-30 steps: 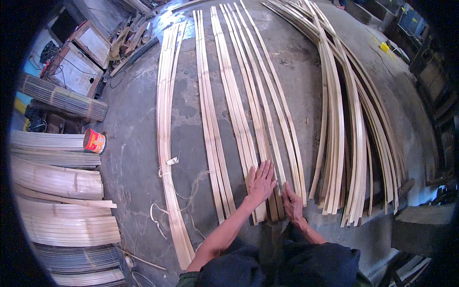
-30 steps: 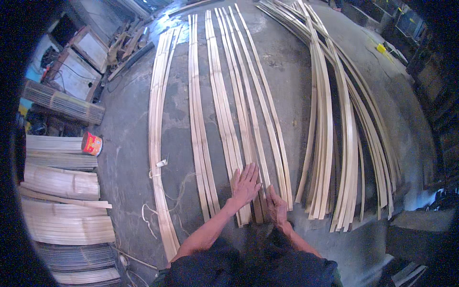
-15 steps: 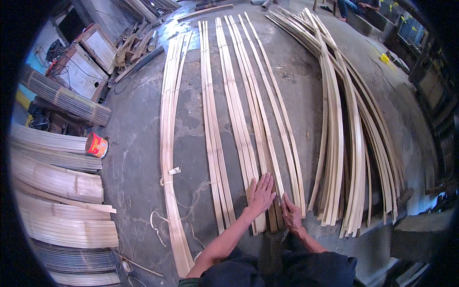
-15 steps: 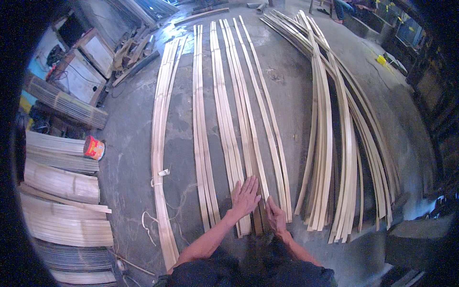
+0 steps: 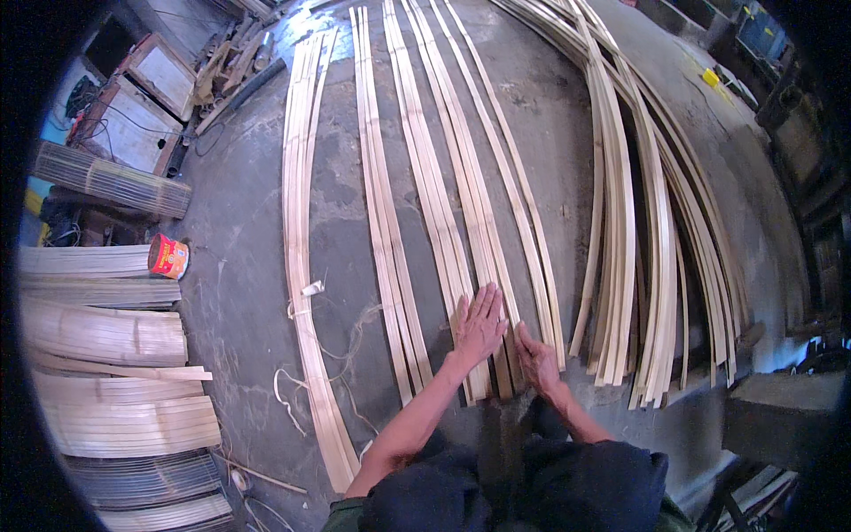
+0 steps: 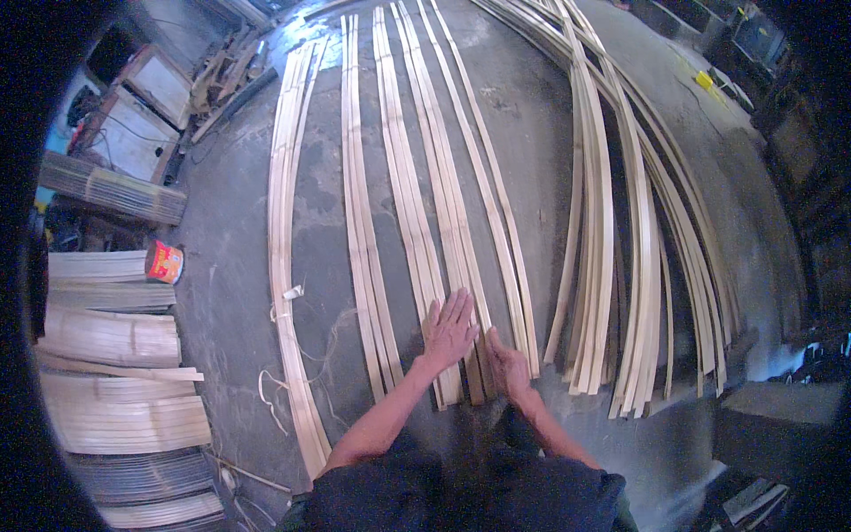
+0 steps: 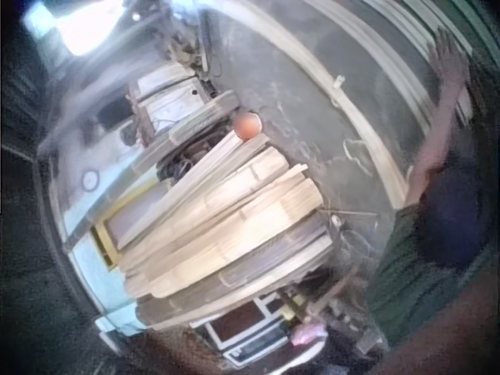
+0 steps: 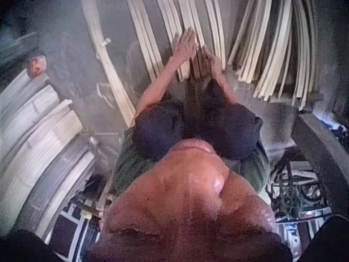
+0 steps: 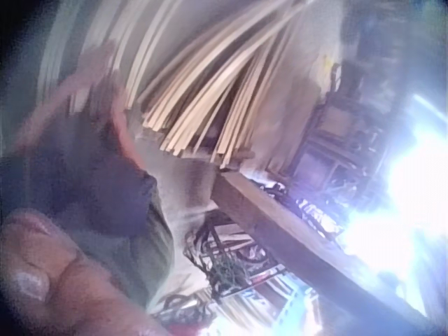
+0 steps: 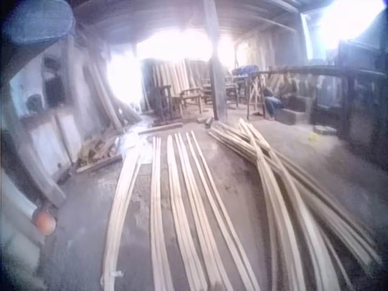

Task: The person sits on the floor and repeatedly picks up thin wooden strips, aligns them side-by-side, and places them into a growing stack. The hands move the strips back and forth to ensure they are straight and flush with the others.

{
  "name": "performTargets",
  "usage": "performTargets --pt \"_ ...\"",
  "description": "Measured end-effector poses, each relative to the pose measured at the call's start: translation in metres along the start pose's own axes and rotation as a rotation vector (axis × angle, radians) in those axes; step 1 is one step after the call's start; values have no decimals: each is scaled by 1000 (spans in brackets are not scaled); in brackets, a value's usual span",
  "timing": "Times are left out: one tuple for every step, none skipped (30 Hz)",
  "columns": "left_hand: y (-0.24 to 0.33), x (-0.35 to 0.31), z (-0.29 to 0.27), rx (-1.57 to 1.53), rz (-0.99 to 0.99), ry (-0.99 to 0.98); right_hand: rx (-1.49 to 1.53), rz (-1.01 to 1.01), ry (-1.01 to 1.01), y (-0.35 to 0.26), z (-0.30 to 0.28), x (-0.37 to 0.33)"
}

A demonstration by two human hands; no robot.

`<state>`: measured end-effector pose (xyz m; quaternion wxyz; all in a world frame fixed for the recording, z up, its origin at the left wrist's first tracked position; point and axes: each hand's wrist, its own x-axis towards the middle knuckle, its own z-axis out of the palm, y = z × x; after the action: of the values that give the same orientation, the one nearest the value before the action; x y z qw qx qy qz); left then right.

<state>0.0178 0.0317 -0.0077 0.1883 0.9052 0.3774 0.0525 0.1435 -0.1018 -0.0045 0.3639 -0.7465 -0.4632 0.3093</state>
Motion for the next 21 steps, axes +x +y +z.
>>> performTargets --pt "-1 0 -1 -7 -3 -1 80 43 -17 -3 1 2" --pt "1 1 0 -21 4 -3 -18 25 -25 -2 -5 3" --pt "2 1 1 -14 12 4 -113 4 -40 -1 -9 5" --pt "2 1 1 -7 20 12 -206 -19 -58 0 -12 6" --pt "0 0 2 4 23 20 -268 -21 -72 -1 -12 7" --pt "-1 1 2 14 32 33 -333 -26 -81 -5 -12 8" --pt "-1 -1 3 12 37 54 -397 -31 -91 -8 -13 8" --pt "-1 -1 2 10 34 48 -423 -28 -95 -13 -15 8" --pt "-1 0 1 9 30 43 -449 -25 -99 -17 -18 8" --pt "0 -1 1 8 25 39 -475 -23 -105 -19 -19 7" --pt "0 0 0 22 27 58 -483 -21 -96 -18 -19 8" --pt "1 0 0 22 32 54 -491 -20 -87 -16 -18 9" --pt "2 0 0 22 36 50 -501 -19 -79 -13 -18 8" --pt "1 2 0 27 41 53 -490 -26 -73 -10 -16 9" --pt "0 3 -1 23 39 44 -480 -32 -67 -7 -16 8" --pt "1 2 0 19 37 35 -471 -39 -62 -4 -16 6" --pt "-1 1 0 16 32 28 -501 -6 -100 -5 -14 4" --pt "-4 2 2 40 25 24 -528 14 -129 -9 -13 7" --pt "-6 -2 5 64 18 21 -557 33 -158 -12 -11 8" --pt "-4 0 5 87 22 29 -554 0 -140 -8 -13 9" --pt "-4 -1 4 74 33 43 -548 -34 -125 6 -10 8"
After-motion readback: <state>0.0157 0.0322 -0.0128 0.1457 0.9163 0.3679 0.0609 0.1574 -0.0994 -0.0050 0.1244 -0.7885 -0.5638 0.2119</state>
